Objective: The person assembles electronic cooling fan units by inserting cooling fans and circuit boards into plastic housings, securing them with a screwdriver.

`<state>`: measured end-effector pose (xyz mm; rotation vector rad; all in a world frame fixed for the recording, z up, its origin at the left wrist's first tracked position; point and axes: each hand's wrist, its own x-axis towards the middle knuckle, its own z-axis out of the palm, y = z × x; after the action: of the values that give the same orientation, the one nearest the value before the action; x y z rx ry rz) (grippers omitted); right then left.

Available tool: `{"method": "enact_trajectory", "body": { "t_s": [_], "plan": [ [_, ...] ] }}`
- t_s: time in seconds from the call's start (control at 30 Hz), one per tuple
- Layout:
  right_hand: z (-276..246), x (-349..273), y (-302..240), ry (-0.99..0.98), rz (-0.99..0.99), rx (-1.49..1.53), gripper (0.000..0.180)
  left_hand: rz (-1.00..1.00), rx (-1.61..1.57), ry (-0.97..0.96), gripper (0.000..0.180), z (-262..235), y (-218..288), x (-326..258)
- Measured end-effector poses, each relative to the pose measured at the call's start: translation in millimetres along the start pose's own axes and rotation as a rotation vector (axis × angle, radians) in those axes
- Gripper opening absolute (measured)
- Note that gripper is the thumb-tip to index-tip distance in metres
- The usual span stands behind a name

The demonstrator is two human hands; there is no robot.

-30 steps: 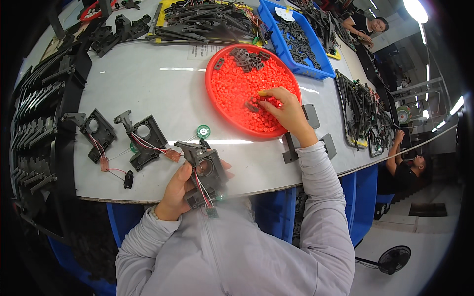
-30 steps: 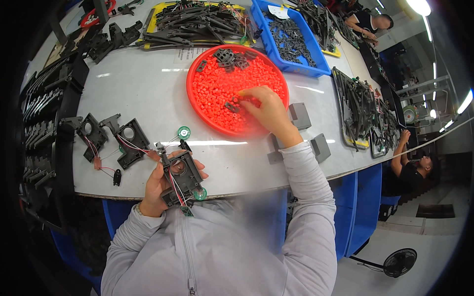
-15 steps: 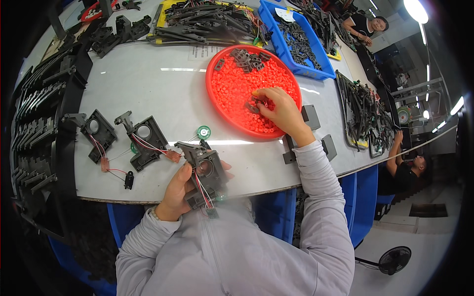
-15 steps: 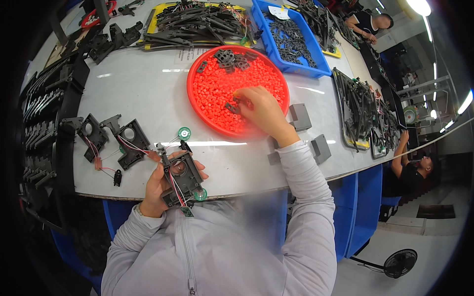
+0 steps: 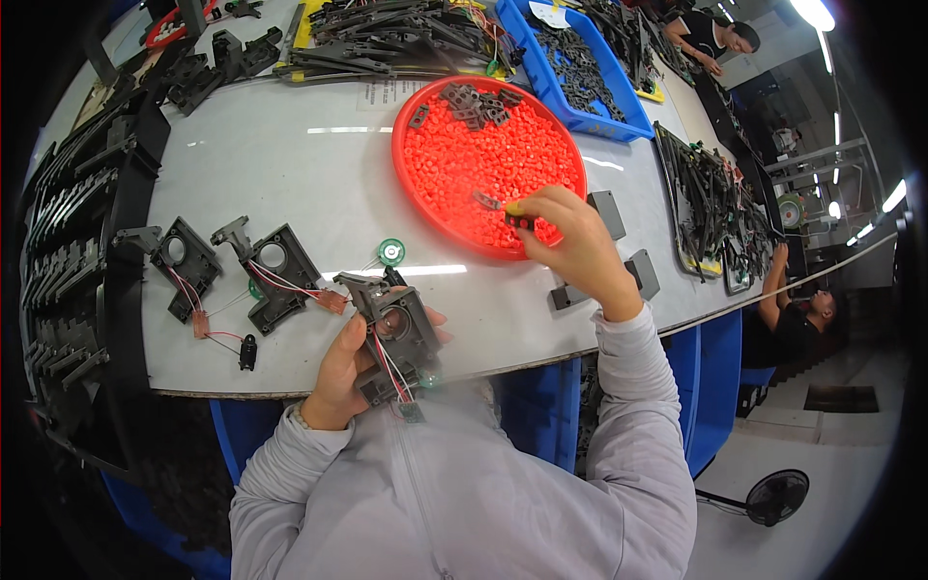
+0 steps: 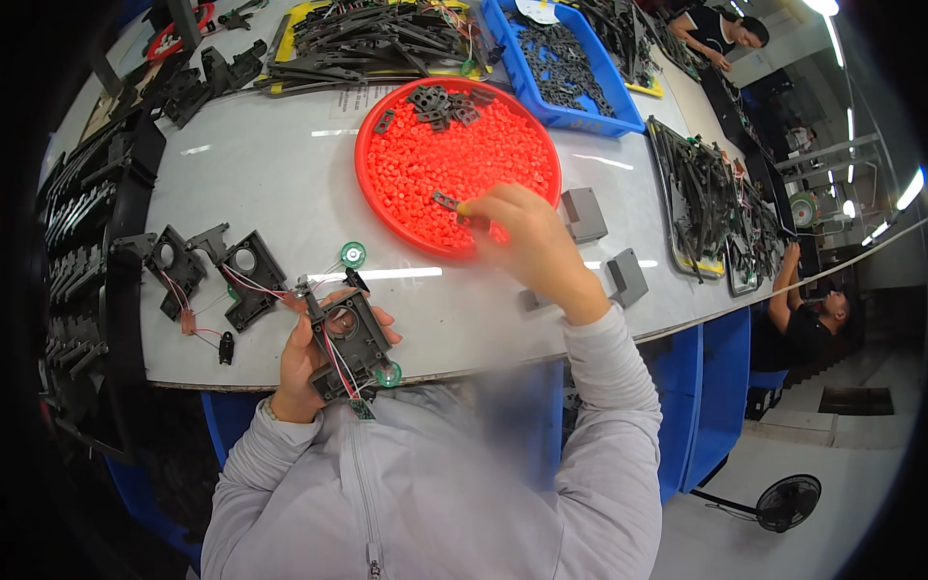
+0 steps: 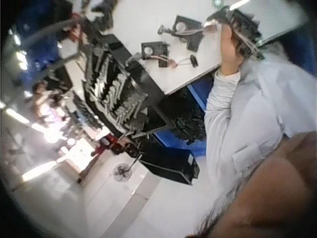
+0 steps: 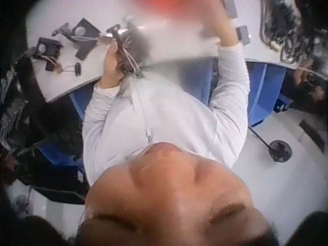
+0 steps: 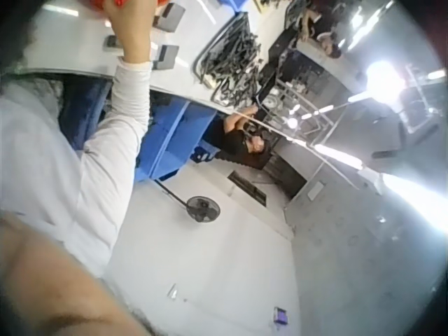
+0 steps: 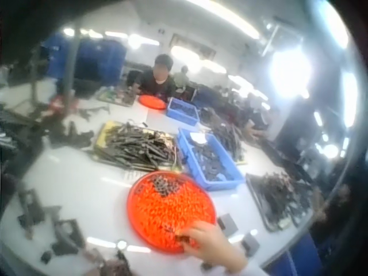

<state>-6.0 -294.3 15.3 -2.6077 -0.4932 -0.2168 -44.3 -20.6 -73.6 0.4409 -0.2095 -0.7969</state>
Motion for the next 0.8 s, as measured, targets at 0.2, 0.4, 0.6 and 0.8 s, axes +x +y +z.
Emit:
{"method": "enact_trajectory", "body": {
  "t_s": [0.2, 0.4, 0.6, 0.8],
  "plan": [
    [24.7, -39.2, -25.2, -0.189, -0.092, 0.002, 0.024, 0.017, 0.031, -0.022, 0.060, -1.4, -1.1, 2.6],
    [26.0, -39.7, -26.1, -0.147, -0.102, 0.005, 0.021, 0.032, 0.020, 0.001, 0.057, -1.2, -1.4, 3.3],
    [26.4, -8.1, 1.1, 0.024, 0.013, 0.033, 0.013, 0.045, 0.024, 0.027, 0.058, 1.5, -1.1, 2.6],
    [37.6, 7.2, 15.2, -0.035, 0.070, 0.114, 0.012, 0.037, 0.033, 0.022, 0.059, 1.0, -0.6, 2.9]
  ]
}}
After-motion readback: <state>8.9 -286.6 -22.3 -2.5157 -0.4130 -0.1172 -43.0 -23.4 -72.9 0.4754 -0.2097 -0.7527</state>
